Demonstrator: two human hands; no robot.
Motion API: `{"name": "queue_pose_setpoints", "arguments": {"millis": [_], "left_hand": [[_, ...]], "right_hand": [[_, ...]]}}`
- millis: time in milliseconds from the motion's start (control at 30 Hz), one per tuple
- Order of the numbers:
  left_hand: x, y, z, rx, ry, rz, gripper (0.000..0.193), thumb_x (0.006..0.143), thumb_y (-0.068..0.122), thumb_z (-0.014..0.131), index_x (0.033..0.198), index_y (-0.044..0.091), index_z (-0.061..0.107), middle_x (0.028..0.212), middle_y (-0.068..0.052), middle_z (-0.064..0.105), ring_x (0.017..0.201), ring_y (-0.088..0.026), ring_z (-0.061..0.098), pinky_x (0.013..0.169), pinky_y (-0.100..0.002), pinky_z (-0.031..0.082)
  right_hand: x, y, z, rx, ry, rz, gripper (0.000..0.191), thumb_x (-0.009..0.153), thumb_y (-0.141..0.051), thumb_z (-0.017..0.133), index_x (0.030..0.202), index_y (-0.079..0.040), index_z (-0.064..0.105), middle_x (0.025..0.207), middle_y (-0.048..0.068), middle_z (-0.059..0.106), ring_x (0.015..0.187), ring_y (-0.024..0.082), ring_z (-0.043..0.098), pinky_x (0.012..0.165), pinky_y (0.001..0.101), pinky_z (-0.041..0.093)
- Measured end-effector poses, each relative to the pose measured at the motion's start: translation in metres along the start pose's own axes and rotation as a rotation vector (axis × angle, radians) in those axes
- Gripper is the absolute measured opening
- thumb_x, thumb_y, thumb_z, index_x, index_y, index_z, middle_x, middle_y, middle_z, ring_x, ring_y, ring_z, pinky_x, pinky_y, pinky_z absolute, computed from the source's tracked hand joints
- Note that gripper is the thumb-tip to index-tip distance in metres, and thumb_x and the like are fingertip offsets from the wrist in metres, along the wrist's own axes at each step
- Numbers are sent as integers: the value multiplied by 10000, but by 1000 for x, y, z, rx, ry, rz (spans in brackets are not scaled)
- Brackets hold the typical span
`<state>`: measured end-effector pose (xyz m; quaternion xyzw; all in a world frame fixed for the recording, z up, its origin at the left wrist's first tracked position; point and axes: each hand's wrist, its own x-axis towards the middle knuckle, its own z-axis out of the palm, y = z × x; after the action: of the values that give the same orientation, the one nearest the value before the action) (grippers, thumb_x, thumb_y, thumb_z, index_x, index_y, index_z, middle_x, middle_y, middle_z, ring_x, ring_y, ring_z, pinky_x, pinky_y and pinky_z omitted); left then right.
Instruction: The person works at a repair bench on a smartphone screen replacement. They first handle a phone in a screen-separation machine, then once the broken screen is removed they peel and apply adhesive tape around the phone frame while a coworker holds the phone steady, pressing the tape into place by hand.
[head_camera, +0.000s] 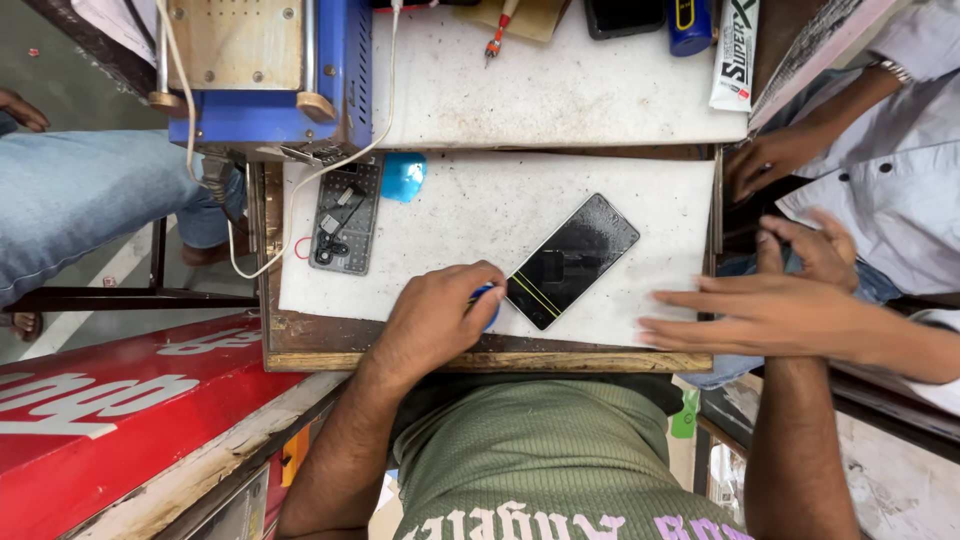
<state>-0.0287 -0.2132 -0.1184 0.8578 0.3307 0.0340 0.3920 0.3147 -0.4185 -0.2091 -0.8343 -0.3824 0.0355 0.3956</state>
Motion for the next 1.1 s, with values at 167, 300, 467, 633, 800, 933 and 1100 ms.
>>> {"name": "queue_pose_setpoints", "arguments": {"millis": [167, 300, 467, 633, 800, 933, 1100], "left_hand": [[13, 17, 3, -21, -19, 97, 367, 962, 290, 671, 1276, 113, 602, 985, -132, 760, 857, -328, 746, 718, -452, 587], [19, 28, 4, 44, 38, 191, 532, 946, 290, 700, 1417, 134, 510, 991, -150, 753, 835, -332, 746, 698, -447, 603], [25, 43, 5, 88, 25, 231, 639, 943, 292, 706, 1499, 141, 429, 958, -142, 748, 820, -320, 746, 684, -442, 610], [28, 59, 13, 132, -8, 222, 686, 919, 288, 713, 1518, 148, 411, 944, -127, 749, 831, -322, 742, 681, -459, 601], [23, 53, 14, 38, 29, 260, 679, 932, 284, 714, 1518, 123, 412, 1068, -136, 742, 889, -306, 745, 724, -423, 609], [19, 40, 9, -95, 19, 319, 642, 936, 261, 742, 1503, 156, 460, 1138, -133, 736, 940, -297, 737, 795, -406, 595], [19, 16, -2, -300, -88, 92, 583, 918, 222, 740, 1464, 208, 536, 1012, -88, 753, 907, -209, 722, 802, -351, 592]], "right_hand": [[11, -19, -2, -252, 97, -289, 273, 933, 4, 735, 1205, -12, 722, 1064, 151, 749, 1003, 205, 704, 893, 307, 558], [15, -46, -12, -219, -31, -181, 302, 983, -12, 762, 1282, -51, 757, 1108, 132, 763, 981, 244, 667, 894, 349, 546], [-7, -90, -8, 128, -272, -175, 194, 998, -84, 751, 1188, -62, 720, 1217, 93, 754, 997, 164, 699, 907, 313, 563], [-29, -123, 35, 532, -514, -197, 247, 913, -108, 760, 1152, -56, 724, 1308, 190, 691, 1232, 253, 647, 1023, 383, 529], [-27, -107, 58, 1199, -621, 106, 55, 1060, -114, 677, 1073, -83, 720, 1156, 126, 744, 1174, 255, 685, 1103, 413, 540], [-22, -84, 55, 1837, -666, 314, 14, 1052, -105, 665, 1051, -94, 674, 918, 37, 727, 976, 185, 681, 1064, 431, 563], [-6, -56, 42, 1868, -556, 267, 213, 1144, -239, 649, 1015, -69, 662, 736, 50, 675, 621, 103, 596, 643, 265, 574]]}}
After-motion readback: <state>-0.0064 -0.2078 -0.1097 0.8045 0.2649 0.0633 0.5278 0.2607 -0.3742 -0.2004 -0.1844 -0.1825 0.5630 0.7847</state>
